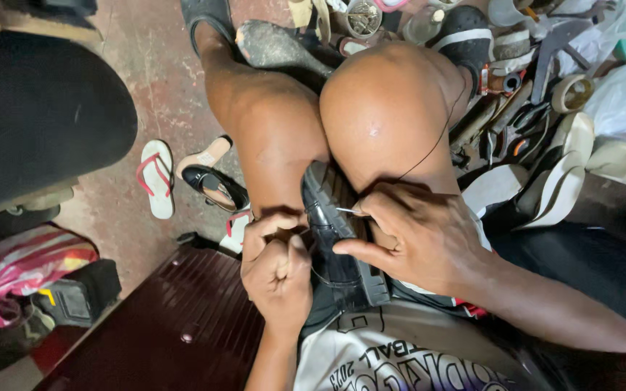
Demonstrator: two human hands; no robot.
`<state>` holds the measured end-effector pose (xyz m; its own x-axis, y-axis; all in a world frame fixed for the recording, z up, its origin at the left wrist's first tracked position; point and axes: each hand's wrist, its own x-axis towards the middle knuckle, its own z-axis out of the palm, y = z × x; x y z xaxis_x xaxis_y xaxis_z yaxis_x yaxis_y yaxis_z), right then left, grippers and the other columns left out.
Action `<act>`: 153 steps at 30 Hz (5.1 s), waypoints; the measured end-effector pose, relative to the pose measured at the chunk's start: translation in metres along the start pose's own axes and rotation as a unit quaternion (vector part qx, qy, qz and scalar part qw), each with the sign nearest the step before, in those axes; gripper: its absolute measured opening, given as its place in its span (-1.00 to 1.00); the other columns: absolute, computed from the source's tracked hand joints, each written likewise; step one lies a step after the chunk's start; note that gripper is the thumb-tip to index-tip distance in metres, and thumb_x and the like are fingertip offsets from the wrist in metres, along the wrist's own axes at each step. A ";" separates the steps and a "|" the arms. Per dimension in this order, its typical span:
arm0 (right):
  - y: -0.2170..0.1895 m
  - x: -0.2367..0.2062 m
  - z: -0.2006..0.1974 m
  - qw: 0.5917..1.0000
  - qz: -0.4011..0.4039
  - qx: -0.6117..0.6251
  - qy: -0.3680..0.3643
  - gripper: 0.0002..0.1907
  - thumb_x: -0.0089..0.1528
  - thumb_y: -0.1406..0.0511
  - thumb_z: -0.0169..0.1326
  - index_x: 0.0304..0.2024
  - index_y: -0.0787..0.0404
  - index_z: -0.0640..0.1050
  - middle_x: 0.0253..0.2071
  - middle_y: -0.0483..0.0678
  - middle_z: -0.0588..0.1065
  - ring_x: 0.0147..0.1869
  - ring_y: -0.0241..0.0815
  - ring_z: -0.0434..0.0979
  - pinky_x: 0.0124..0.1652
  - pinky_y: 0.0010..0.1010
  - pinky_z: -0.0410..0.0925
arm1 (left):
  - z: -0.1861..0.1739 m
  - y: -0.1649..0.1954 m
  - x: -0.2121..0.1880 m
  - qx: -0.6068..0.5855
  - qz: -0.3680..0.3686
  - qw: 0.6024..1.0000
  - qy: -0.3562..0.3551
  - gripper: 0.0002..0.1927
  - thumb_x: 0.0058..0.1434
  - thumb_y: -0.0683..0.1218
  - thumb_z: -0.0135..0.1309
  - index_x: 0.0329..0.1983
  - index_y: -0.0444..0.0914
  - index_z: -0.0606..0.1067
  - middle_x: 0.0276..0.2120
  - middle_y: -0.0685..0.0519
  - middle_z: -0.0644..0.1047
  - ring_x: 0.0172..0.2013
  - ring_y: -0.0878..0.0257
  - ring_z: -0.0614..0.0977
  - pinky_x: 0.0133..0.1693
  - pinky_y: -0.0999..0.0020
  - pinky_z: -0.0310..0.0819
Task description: The person is repairing a black shoe by hand-stitching the sole to the upper. They use a needle and thread to sew along the edge of the sole, pulling the thread tight after each stitch.
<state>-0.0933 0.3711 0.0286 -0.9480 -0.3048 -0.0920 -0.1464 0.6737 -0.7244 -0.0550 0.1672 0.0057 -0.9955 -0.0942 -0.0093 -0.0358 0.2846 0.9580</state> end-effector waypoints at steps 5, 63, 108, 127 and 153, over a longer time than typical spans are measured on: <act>0.002 0.002 -0.007 0.999 -0.018 0.042 -0.020 -0.50 0.06 0.00 0.36 -0.26 0.24 0.51 -0.41 -0.05 0.50 -0.41 -0.07 0.55 -0.37 -0.26 0.40 | -0.003 0.007 -0.002 -0.117 -0.114 0.985 -0.058 -0.86 0.19 -0.32 -0.05 -0.22 -0.29 0.33 -0.23 0.02 0.46 -0.26 0.26 0.46 -0.13 0.43 0.41; 0.003 0.002 0.037 0.883 0.161 0.439 0.042 -0.85 0.44 0.32 -0.04 -0.24 0.20 0.34 -0.45 -0.24 0.35 -0.42 -0.53 0.29 -0.43 -0.64 0.24 | 0.010 0.019 -0.010 0.183 0.108 0.976 -0.046 -0.36 -0.11 0.09 0.51 -0.13 -0.37 0.50 -0.08 -0.19 0.58 -0.03 -0.09 0.60 0.08 0.01 0.47; -0.028 -0.071 0.031 0.976 0.078 0.169 -0.116 -0.86 0.23 0.25 0.31 -0.20 0.09 0.63 -0.26 -0.26 0.66 -0.23 -0.36 0.59 -0.23 -0.55 0.52 | -0.085 -0.040 -0.042 -0.495 -0.172 0.814 -0.252 -0.10 -0.02 -0.11 0.34 0.39 -0.53 0.31 0.21 -0.16 0.53 0.23 0.11 0.57 0.36 0.18 0.35; -0.071 -0.054 -0.012 0.992 -0.117 0.049 0.015 -0.68 0.12 0.37 0.23 -0.05 0.18 0.61 -0.29 -0.10 0.64 -0.30 -0.26 0.68 -0.33 -0.44 0.51 | -0.075 -0.037 -0.040 -0.496 -0.169 0.807 -0.274 -0.08 -0.04 -0.16 0.35 0.42 -0.50 0.29 0.27 -0.17 0.50 0.28 0.10 0.53 0.40 0.16 0.29; -0.055 -0.026 -0.032 0.992 -0.036 0.001 -0.123 -0.53 0.07 0.36 0.18 0.06 0.00 0.62 -0.31 -0.05 0.66 -0.44 -0.08 0.69 -0.46 -0.27 0.49 | -0.062 -0.026 -0.030 -0.321 -0.159 0.890 -0.282 -0.42 0.06 -0.25 0.32 0.19 -0.46 0.50 0.08 -0.02 0.58 0.09 0.26 0.57 0.22 0.30 0.43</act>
<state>-0.0701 0.3637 0.0927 -0.8379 -0.5068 -0.2029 -0.2101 0.6424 -0.7370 -0.0188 0.1032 -0.0013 -0.8359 0.4736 -0.2775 -0.4463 -0.2920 0.8459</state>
